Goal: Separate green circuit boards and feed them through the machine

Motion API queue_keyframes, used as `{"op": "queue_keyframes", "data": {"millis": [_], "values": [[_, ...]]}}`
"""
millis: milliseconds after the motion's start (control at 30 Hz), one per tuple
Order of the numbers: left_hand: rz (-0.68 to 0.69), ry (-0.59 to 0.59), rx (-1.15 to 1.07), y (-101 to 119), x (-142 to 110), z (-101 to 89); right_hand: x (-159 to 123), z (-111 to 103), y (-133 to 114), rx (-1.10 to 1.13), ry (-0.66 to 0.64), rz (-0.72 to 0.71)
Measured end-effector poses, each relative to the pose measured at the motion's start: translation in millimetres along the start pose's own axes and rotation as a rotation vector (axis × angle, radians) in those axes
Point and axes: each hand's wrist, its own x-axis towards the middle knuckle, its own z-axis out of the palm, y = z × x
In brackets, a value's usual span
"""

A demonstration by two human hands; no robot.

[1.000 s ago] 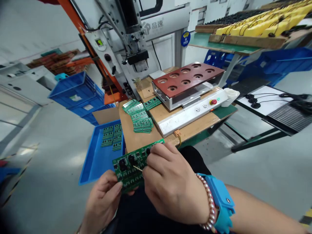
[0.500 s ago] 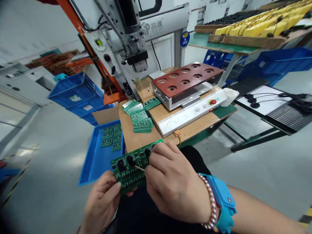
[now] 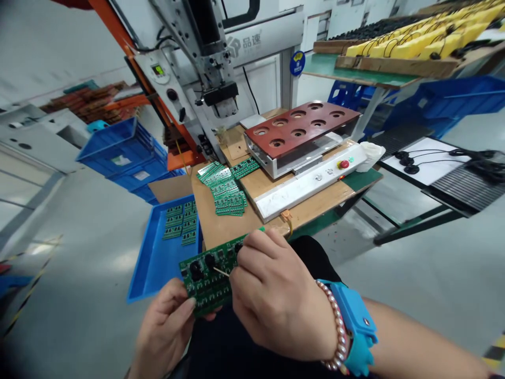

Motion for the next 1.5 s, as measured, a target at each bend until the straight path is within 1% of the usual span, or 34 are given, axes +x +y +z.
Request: {"op": "queue_keyframes", "data": {"millis": [267,533,633,833,1167,1333,1500], "values": [[0.002,0.024,-0.004,0.2,0.7,0.8,-2.0,0.4,0.9,0.01,-0.036,-0.001],[-0.016,0.049,-0.053,1.5,1.1,2.4,-1.3,-3.1,3.9,0.002,-0.014,0.018],[-0.027,0.047,-0.07,2.8,1.6,4.0,-0.9,-3.5,4.6,0.004,-0.004,0.021],[-0.007,0.001,-0.063,3.8,0.4,3.2,1.4,-4.7,3.6,0.001,-0.001,0.012],[0.012,-0.042,-0.003,0.9,1.0,-0.2,4.5,-4.6,5.4,0.01,0.06,0.02],[-0.019,-0.014,-0.006,3.0,1.7,1.7,5.0,-4.5,5.4,0.008,0.065,0.008],[-0.016,-0.012,-0.007,3.2,1.7,1.3,6.0,-4.5,5.4,0.003,0.065,0.009]]}}
